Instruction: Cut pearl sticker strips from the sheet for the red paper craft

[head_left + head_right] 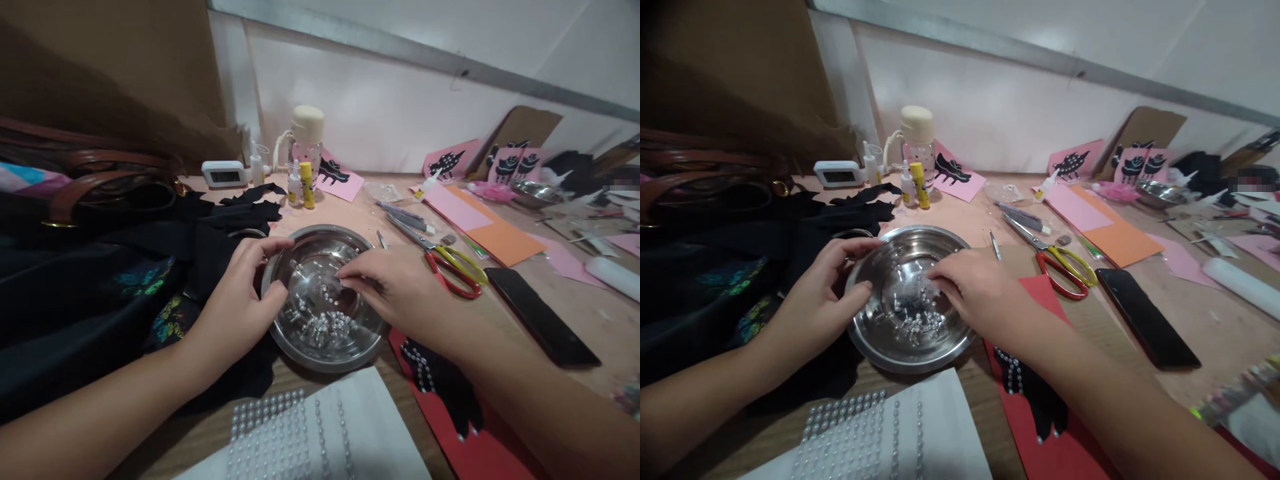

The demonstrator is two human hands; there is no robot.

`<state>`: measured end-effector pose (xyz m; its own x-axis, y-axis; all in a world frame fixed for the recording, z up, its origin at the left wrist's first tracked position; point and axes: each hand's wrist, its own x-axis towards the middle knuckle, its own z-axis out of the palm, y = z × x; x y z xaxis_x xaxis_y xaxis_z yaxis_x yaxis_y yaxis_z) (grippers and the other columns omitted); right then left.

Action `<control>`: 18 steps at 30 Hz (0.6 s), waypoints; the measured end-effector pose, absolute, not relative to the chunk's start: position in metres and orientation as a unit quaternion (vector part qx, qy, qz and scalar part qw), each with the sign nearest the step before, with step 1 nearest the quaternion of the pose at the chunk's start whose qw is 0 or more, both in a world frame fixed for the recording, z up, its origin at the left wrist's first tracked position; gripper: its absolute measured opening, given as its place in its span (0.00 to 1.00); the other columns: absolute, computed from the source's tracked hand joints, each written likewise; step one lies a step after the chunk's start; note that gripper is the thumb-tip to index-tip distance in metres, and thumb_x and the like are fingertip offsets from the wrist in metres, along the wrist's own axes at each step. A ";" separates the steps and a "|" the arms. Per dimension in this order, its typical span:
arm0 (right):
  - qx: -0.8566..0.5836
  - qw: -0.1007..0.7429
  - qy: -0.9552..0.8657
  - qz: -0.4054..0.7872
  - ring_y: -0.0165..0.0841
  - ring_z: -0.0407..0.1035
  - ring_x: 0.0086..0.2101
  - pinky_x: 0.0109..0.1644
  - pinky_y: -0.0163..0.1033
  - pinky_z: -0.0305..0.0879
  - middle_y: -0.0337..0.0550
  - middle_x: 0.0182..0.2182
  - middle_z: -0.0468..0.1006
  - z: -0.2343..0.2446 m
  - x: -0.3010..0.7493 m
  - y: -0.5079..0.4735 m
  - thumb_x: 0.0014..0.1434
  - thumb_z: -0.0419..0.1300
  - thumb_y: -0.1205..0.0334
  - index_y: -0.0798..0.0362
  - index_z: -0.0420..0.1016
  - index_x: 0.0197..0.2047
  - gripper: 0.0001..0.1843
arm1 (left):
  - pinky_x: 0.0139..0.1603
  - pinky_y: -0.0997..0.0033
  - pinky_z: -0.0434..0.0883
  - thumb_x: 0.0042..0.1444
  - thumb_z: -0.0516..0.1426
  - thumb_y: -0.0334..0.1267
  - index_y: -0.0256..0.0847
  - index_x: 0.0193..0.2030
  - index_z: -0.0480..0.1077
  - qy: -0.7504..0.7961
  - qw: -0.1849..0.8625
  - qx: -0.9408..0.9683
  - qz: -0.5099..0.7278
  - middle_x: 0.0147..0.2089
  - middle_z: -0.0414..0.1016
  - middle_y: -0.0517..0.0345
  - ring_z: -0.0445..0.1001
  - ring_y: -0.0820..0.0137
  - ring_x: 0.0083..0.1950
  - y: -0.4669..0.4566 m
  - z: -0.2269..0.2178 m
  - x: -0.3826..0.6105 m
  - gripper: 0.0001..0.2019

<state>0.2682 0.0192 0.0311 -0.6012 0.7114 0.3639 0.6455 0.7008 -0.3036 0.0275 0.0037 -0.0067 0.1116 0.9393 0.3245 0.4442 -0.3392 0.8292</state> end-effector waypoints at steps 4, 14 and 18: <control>-0.384 0.203 -0.900 0.040 0.32 0.71 0.35 0.39 0.36 0.65 0.40 0.32 0.79 0.035 0.272 0.019 0.63 0.63 0.70 0.54 0.76 0.36 0.03 | 0.47 0.63 0.71 0.56 0.54 0.30 0.45 0.57 0.68 0.503 0.252 0.706 0.431 0.53 0.68 0.55 0.73 0.65 0.48 0.001 -0.004 0.028 0.21; -0.343 0.060 -0.926 0.145 0.34 0.70 0.38 0.42 0.38 0.63 0.42 0.35 0.79 0.047 0.268 0.006 0.66 0.58 0.73 0.54 0.80 0.38 0.10 | 0.43 0.65 0.70 0.56 0.54 0.32 0.46 0.56 0.68 0.511 0.226 0.716 0.418 0.51 0.68 0.56 0.71 0.66 0.44 -0.001 -0.001 0.028 0.20; -0.321 0.035 -0.934 0.151 0.34 0.67 0.35 0.39 0.39 0.60 0.41 0.33 0.75 0.032 0.266 0.004 0.66 0.59 0.71 0.53 0.78 0.36 0.09 | 0.36 0.65 0.69 0.56 0.54 0.33 0.48 0.56 0.68 0.522 0.231 0.714 0.405 0.50 0.67 0.55 0.70 0.65 0.42 -0.001 0.000 0.029 0.20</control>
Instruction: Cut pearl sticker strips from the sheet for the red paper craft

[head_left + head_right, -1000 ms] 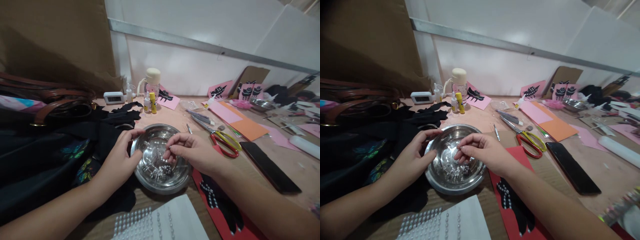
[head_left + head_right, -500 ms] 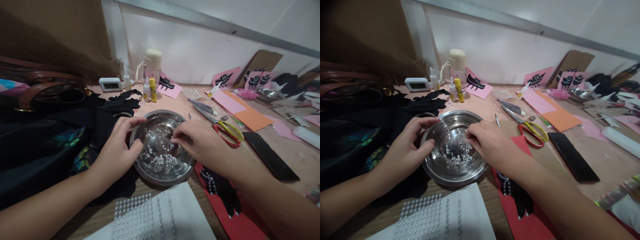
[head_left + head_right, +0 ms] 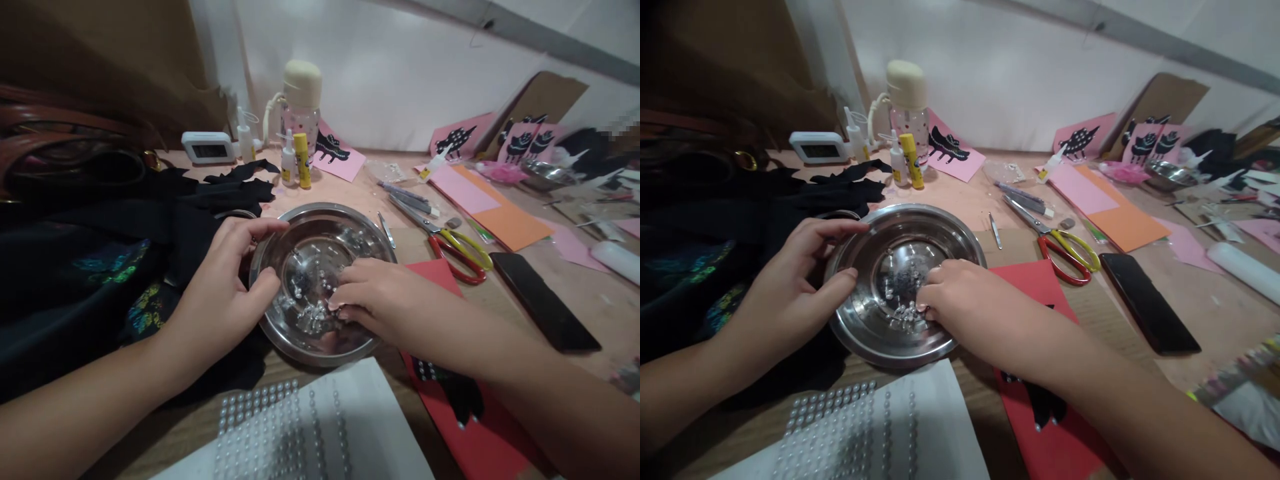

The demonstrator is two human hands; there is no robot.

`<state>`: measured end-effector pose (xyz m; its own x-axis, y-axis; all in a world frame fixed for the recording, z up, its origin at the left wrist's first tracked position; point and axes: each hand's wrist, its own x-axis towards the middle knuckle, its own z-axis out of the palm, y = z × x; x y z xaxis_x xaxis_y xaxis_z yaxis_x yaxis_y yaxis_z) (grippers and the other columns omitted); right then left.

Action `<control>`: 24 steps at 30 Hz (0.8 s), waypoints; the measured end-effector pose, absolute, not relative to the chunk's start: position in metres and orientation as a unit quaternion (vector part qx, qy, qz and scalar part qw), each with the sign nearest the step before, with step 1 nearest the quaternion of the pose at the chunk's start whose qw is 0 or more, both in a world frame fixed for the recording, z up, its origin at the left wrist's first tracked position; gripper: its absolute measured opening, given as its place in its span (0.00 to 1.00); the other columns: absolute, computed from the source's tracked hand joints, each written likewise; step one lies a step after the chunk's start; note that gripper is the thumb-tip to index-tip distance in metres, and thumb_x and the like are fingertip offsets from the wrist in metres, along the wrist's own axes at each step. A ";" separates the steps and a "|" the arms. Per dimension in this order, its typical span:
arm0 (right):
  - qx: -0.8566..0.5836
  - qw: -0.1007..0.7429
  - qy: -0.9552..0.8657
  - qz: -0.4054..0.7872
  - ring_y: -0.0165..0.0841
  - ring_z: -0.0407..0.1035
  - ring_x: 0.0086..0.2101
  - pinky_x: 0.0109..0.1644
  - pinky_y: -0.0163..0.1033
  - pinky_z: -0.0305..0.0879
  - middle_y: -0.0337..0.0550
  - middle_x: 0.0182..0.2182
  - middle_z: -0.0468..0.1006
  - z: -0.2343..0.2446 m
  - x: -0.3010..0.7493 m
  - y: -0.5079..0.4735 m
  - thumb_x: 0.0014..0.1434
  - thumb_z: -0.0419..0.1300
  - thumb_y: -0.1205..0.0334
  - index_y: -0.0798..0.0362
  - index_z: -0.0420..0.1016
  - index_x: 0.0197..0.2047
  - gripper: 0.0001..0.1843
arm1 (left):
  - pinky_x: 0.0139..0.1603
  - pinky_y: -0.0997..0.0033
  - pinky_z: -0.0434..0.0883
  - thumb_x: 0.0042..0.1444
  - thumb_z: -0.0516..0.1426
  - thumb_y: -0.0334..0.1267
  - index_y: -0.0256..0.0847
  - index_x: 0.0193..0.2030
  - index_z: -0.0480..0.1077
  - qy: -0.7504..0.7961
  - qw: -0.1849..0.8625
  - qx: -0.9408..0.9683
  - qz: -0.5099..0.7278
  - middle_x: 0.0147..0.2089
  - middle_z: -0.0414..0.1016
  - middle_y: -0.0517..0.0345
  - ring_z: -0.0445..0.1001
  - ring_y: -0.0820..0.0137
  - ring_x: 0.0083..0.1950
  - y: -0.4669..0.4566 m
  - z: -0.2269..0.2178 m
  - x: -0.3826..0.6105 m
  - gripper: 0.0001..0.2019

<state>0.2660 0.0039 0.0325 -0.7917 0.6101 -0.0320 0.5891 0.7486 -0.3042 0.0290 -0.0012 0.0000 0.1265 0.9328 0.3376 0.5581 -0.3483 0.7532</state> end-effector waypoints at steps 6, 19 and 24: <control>-0.314 0.024 -0.942 0.120 0.36 0.66 0.37 0.41 0.41 0.59 0.42 0.35 0.74 0.018 0.264 0.004 0.66 0.60 0.71 0.52 0.75 0.37 0.06 | 0.40 0.58 0.70 0.57 0.53 0.32 0.49 0.56 0.67 0.510 0.231 0.725 0.400 0.49 0.65 0.54 0.68 0.62 0.44 -0.004 0.004 0.030 0.20; -0.313 0.044 -0.936 0.155 0.35 0.66 0.37 0.40 0.40 0.58 0.40 0.34 0.72 0.013 0.262 0.004 0.65 0.60 0.70 0.52 0.74 0.34 0.07 | 0.37 0.57 0.69 0.56 0.54 0.35 0.52 0.55 0.68 0.509 0.236 0.728 0.393 0.47 0.64 0.55 0.66 0.61 0.41 -0.003 0.003 0.030 0.19; -0.329 0.023 -0.927 0.181 0.34 0.66 0.37 0.40 0.39 0.59 0.40 0.33 0.73 0.024 0.258 0.003 0.66 0.58 0.69 0.53 0.74 0.34 0.08 | 0.38 0.60 0.69 0.57 0.53 0.32 0.48 0.56 0.68 0.510 0.230 0.730 0.392 0.47 0.65 0.55 0.67 0.62 0.44 -0.004 0.006 0.030 0.20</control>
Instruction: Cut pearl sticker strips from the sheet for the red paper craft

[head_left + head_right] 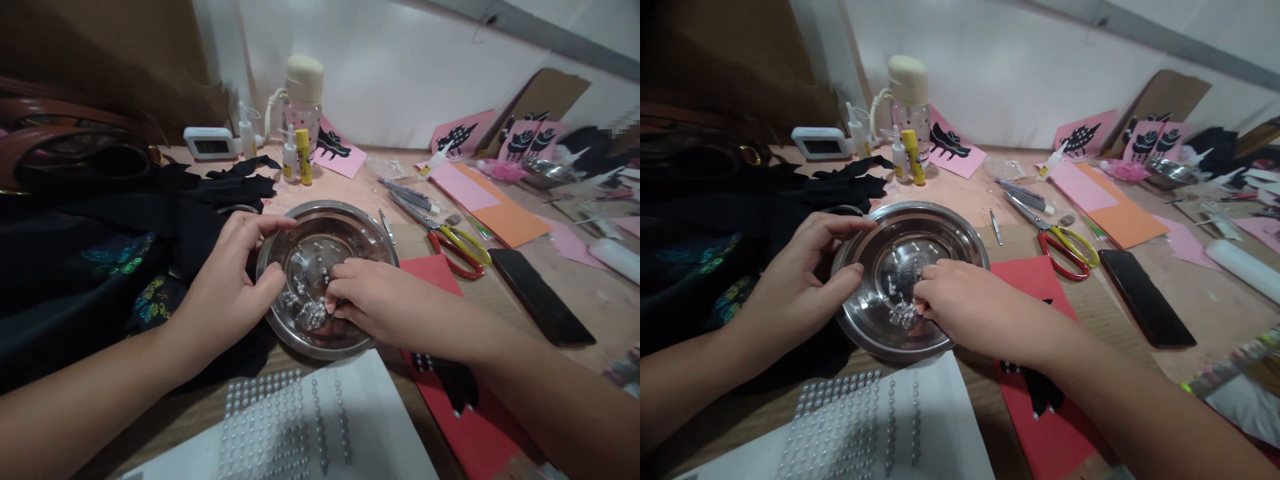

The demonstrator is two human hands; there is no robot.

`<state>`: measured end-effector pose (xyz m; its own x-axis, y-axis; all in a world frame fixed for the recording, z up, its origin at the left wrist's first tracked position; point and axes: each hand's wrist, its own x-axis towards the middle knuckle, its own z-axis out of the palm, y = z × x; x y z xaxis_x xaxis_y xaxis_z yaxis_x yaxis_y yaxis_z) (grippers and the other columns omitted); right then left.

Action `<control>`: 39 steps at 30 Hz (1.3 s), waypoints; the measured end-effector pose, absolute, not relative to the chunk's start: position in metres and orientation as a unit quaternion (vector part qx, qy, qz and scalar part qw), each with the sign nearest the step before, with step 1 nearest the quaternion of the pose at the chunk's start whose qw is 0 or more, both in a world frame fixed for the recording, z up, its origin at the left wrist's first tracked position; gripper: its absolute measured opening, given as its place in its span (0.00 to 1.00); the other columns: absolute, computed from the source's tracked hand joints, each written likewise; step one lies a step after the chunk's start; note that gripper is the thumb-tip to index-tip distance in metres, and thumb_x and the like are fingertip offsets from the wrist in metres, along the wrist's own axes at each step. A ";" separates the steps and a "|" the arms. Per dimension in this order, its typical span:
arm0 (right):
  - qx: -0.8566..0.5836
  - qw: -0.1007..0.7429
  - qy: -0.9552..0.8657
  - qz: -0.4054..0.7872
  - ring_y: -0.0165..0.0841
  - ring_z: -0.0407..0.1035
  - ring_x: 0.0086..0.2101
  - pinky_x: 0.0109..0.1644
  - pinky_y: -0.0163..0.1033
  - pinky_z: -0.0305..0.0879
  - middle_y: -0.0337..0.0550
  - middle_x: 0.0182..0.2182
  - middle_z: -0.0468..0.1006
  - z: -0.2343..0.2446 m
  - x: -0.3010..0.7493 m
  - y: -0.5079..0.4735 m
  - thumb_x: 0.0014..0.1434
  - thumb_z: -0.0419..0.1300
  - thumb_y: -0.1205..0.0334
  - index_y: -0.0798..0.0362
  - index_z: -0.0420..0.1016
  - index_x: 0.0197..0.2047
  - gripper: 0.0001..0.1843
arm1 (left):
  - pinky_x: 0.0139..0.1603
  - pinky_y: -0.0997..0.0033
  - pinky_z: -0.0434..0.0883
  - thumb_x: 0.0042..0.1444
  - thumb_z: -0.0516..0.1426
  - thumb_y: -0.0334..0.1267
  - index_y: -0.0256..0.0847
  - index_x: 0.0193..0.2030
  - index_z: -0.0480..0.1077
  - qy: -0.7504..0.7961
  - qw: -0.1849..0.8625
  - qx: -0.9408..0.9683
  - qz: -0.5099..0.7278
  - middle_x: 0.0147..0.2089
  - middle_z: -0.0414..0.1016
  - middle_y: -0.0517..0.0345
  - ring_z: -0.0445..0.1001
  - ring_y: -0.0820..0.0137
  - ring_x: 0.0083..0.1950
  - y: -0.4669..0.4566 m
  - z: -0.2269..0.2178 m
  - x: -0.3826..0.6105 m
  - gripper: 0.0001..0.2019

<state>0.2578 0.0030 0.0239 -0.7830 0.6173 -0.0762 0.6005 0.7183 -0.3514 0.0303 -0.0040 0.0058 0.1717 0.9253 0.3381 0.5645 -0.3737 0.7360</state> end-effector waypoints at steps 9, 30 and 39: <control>-0.335 0.049 -0.911 0.235 0.33 0.69 0.39 0.42 0.38 0.62 0.41 0.36 0.75 0.031 0.261 0.007 0.65 0.57 0.73 0.53 0.78 0.38 0.10 | 0.41 0.65 0.69 0.54 0.54 0.31 0.43 0.55 0.70 0.507 0.236 0.726 0.401 0.47 0.67 0.57 0.67 0.67 0.41 0.001 0.002 0.030 0.20; -0.365 0.061 -0.895 0.250 0.32 0.69 0.38 0.41 0.37 0.61 0.39 0.35 0.77 0.029 0.256 0.008 0.64 0.58 0.73 0.52 0.74 0.35 0.08 | 0.41 0.65 0.69 0.55 0.54 0.32 0.44 0.55 0.70 0.515 0.228 0.730 0.387 0.47 0.67 0.56 0.67 0.66 0.41 -0.001 0.004 0.030 0.19; -0.387 0.081 -0.875 0.281 0.31 0.72 0.39 0.44 0.36 0.64 0.39 0.37 0.80 0.035 0.257 0.009 0.62 0.58 0.76 0.52 0.78 0.38 0.11 | 0.39 0.66 0.69 0.55 0.54 0.31 0.44 0.55 0.70 0.508 0.237 0.729 0.394 0.46 0.66 0.57 0.67 0.66 0.40 0.002 -0.001 0.028 0.20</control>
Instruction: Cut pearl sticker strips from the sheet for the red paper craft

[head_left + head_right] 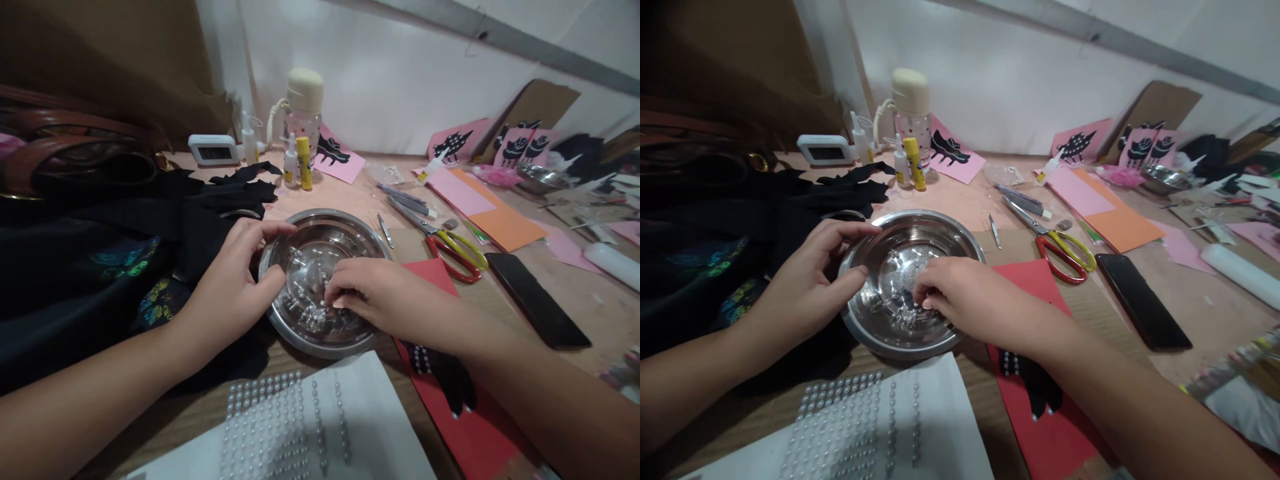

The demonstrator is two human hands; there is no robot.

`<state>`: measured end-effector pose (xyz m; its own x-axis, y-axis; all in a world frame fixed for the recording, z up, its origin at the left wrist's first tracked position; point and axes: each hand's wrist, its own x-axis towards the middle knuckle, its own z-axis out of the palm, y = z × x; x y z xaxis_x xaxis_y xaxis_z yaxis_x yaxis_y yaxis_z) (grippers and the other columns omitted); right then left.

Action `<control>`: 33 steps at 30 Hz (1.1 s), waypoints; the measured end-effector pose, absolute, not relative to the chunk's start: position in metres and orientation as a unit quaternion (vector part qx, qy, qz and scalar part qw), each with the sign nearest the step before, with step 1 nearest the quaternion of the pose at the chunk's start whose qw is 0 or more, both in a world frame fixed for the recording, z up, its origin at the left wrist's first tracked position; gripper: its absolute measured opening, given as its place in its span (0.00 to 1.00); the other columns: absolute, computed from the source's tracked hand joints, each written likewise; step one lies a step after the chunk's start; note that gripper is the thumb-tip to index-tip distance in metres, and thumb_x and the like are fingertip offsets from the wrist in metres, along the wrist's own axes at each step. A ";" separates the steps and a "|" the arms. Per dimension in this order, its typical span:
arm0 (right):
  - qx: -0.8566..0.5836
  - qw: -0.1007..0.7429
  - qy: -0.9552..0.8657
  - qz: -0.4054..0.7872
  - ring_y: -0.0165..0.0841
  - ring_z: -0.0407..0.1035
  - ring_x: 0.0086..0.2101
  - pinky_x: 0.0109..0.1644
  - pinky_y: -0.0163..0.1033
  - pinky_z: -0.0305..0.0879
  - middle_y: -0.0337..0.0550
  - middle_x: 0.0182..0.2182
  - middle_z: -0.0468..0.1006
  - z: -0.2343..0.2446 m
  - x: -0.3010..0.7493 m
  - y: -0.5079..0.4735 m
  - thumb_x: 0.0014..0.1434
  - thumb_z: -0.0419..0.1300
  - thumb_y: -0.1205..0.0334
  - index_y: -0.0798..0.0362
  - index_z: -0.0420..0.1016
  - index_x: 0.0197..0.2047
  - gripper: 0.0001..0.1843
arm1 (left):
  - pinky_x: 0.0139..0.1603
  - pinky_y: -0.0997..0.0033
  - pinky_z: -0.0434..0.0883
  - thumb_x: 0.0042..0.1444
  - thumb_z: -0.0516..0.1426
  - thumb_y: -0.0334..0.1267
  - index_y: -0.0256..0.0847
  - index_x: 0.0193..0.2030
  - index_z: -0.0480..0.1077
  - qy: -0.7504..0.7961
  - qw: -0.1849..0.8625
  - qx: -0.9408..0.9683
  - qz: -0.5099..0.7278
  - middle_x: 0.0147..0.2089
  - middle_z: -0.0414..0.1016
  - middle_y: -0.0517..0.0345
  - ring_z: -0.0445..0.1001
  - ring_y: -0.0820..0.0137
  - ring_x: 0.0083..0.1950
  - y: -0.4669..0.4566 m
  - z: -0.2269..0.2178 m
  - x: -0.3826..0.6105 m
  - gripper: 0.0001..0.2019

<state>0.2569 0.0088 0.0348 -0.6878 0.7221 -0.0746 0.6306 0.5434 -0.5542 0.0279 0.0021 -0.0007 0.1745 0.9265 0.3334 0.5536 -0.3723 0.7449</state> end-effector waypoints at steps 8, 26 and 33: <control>-0.341 0.038 -0.917 0.202 0.34 0.70 0.38 0.41 0.37 0.62 0.41 0.35 0.77 0.021 0.257 0.008 0.63 0.61 0.71 0.52 0.79 0.38 0.07 | 0.36 0.66 0.69 0.54 0.54 0.32 0.46 0.54 0.70 0.510 0.237 0.727 0.393 0.46 0.66 0.57 0.69 0.66 0.40 0.002 -0.001 0.029 0.20; -0.311 0.010 -0.939 0.150 0.34 0.66 0.34 0.38 0.38 0.58 0.39 0.32 0.74 0.024 0.250 0.007 0.64 0.59 0.69 0.52 0.72 0.36 0.04 | 0.42 0.64 0.69 0.56 0.54 0.30 0.41 0.55 0.71 0.491 0.207 0.754 0.384 0.47 0.67 0.54 0.68 0.63 0.45 -0.001 0.004 0.029 0.19; -0.297 0.029 -0.941 0.162 0.34 0.68 0.38 0.42 0.39 0.59 0.39 0.35 0.75 0.024 0.255 0.007 0.64 0.59 0.71 0.52 0.74 0.38 0.05 | 0.38 0.67 0.68 0.56 0.53 0.30 0.42 0.55 0.71 0.498 0.208 0.752 0.377 0.46 0.67 0.56 0.67 0.66 0.41 0.000 0.002 0.029 0.20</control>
<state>0.2548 0.0071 0.0238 -0.8223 0.5675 -0.0420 0.5489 0.7716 -0.3215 0.0291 -0.0002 0.0025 0.2181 0.9069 0.3605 0.5928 -0.4165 0.6893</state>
